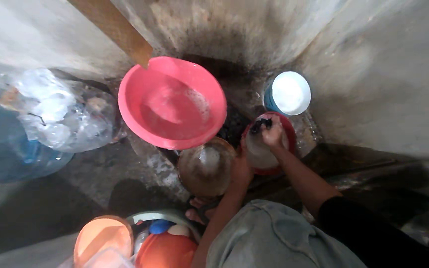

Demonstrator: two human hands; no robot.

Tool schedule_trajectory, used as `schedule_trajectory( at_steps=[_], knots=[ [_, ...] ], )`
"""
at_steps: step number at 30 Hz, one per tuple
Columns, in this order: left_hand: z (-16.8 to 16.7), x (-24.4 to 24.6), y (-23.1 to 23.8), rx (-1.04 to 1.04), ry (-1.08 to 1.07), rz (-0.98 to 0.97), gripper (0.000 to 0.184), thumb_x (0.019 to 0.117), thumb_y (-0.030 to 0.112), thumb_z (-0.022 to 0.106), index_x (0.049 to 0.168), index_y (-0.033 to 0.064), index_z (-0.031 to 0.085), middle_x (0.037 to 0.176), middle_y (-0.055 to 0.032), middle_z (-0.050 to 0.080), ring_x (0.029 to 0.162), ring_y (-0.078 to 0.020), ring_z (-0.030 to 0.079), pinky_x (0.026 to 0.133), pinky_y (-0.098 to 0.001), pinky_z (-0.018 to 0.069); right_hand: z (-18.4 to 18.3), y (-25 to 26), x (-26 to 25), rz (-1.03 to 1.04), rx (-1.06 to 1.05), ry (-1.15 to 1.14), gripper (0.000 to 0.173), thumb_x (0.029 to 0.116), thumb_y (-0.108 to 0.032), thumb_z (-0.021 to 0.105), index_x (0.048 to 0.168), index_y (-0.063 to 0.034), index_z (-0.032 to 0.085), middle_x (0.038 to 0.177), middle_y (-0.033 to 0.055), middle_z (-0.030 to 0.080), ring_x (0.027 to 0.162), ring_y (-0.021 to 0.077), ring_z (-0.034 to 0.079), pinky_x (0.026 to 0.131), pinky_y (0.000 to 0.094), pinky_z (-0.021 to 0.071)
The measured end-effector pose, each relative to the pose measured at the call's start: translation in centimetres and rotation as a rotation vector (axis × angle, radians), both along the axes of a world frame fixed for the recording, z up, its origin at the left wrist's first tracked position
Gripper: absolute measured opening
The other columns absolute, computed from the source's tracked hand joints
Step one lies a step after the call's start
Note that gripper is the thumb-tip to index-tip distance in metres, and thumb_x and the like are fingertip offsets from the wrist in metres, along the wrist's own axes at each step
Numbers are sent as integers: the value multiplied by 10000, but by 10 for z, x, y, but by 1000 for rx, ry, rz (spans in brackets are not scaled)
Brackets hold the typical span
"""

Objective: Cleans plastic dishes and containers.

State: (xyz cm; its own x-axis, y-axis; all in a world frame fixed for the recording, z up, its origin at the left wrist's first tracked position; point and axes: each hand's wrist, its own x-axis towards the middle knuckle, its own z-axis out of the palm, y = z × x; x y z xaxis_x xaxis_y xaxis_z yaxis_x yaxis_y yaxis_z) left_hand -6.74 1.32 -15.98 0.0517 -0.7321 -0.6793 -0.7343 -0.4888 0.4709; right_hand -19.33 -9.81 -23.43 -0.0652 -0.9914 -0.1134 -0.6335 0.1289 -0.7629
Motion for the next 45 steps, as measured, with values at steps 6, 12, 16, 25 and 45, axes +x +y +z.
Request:
schedule_trajectory(
  at_steps=[6,12,16,25,45],
  knots=[
    [1,-2,-6,45,-2,32,985,957,81,621,1656,217,-59,1281,-245,636,1047,-366,704,925,-496,569,11,34,25,393,363,-41,393,961,-63,653,1345,-19,580,1237,228,665,1135,364,661,976,564,534],
    [2,-4,-2,28,-50,-22,927,995,103,569,1652,179,-81,1157,-235,679,961,-348,726,873,-479,588,13,27,18,289,233,-47,384,899,-40,727,1271,-30,632,1183,172,705,1101,296,689,977,509,563],
    [1,-5,-2,21,-25,-67,1040,937,120,673,1651,165,-81,1267,-254,642,1026,-374,709,914,-492,569,-2,-5,19,-485,37,-238,490,892,-33,739,1327,61,534,1259,228,647,1182,303,645,1028,439,536],
    [19,-10,-5,97,2,9,879,1012,182,575,1653,164,-25,1240,-226,657,1057,-342,705,925,-481,567,14,39,25,97,364,-42,303,965,-113,682,1261,-46,680,1241,181,695,1167,315,664,1024,536,524],
    [-5,-12,25,157,122,71,932,1011,222,591,1637,132,-94,1191,-219,667,1057,-326,707,936,-486,575,-2,39,43,-344,220,-297,252,1032,-235,599,1134,-12,657,1110,162,672,1031,260,654,908,472,553]
  ],
)
